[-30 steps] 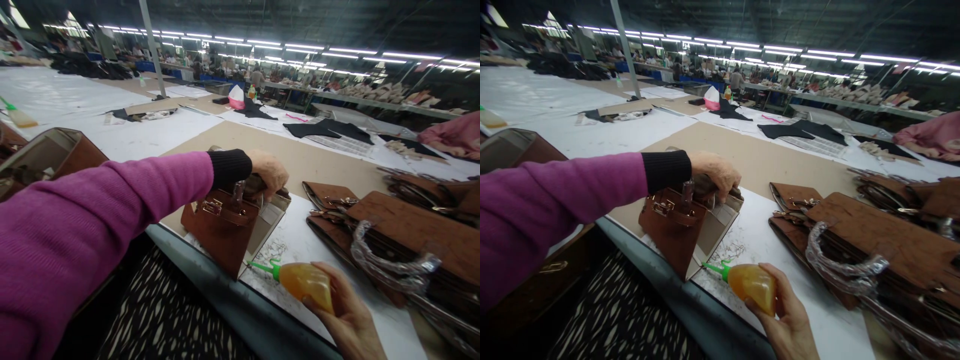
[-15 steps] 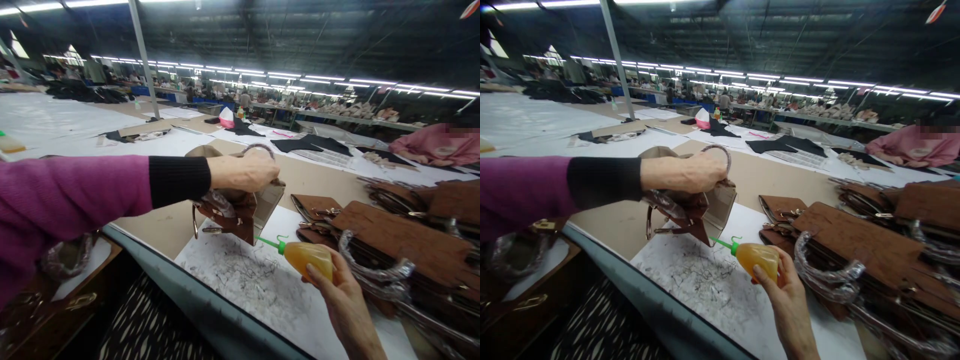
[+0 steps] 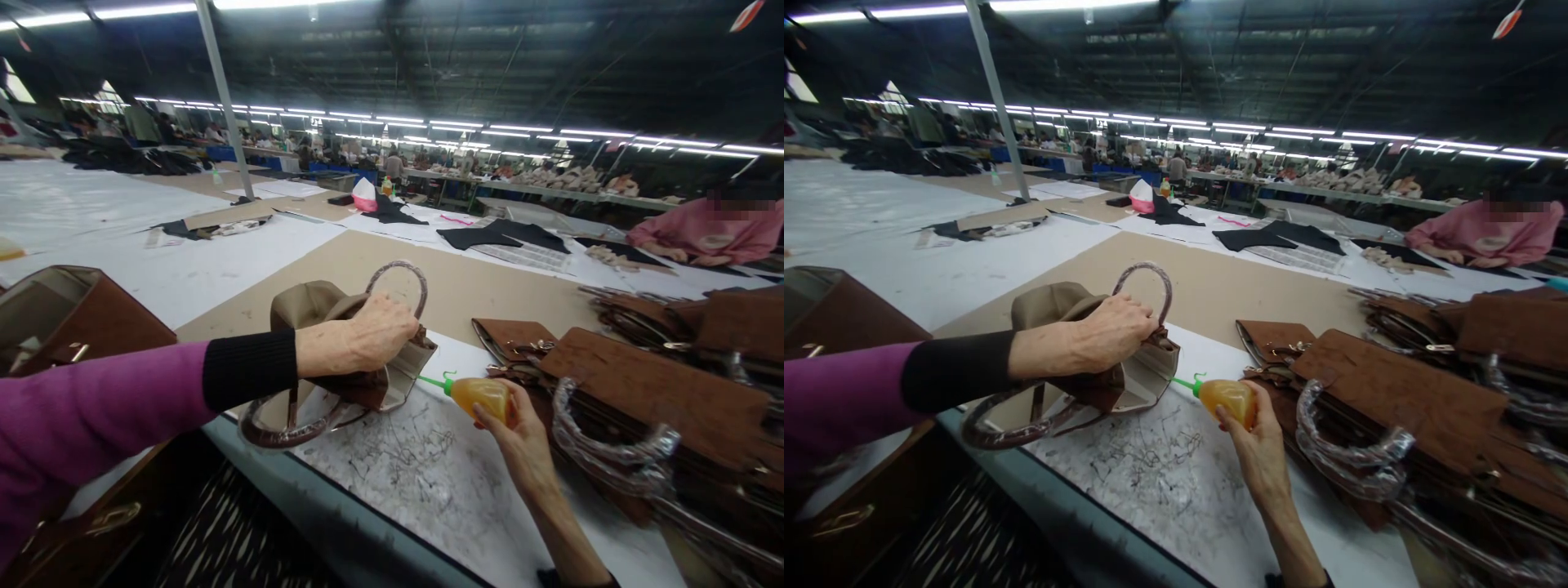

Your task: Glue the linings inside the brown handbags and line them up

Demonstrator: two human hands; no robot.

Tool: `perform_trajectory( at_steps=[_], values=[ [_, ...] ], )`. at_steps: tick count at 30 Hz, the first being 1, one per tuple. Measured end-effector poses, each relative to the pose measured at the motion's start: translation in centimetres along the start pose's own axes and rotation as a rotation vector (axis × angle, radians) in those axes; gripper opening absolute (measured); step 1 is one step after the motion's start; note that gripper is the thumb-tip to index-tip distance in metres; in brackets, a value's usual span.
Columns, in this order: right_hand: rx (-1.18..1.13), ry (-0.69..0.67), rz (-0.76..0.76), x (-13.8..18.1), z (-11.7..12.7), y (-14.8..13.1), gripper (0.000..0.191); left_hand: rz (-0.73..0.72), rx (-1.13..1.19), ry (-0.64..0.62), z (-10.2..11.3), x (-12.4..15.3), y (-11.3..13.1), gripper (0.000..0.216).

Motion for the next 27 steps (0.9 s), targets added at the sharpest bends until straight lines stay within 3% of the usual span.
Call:
perform_trajectory(
  at_steps=[5,12,19,27],
  values=[
    [-0.002,-0.019,-0.027,-0.4,-0.1,1.2,0.060,0.006,-0.027,0.043,-0.9,0.6,0.2,0.019],
    [-0.003,-0.012,-0.059,0.2,0.1,1.4,0.058,0.045,-0.056,-0.060,-0.4,2.1,1.3,0.019],
    [-0.004,0.012,-0.065,-0.6,-0.3,1.6,0.064,0.071,-0.043,-0.036,-1.0,2.8,1.3,0.017],
    [-0.006,-0.042,-0.117,0.9,-0.1,2.4,0.056,0.068,-0.096,-0.072,-1.3,3.4,1.6,0.023]
  ],
)
Point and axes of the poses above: each hand's wrist, its own x-axis away from the middle knuckle, its own z-axis out of the back of the hand, y = z × x, the point moved 6 cm from there along -x, towards the middle knuckle, and after that the axes turned 5 degrees about z, right-handed, at the moved point
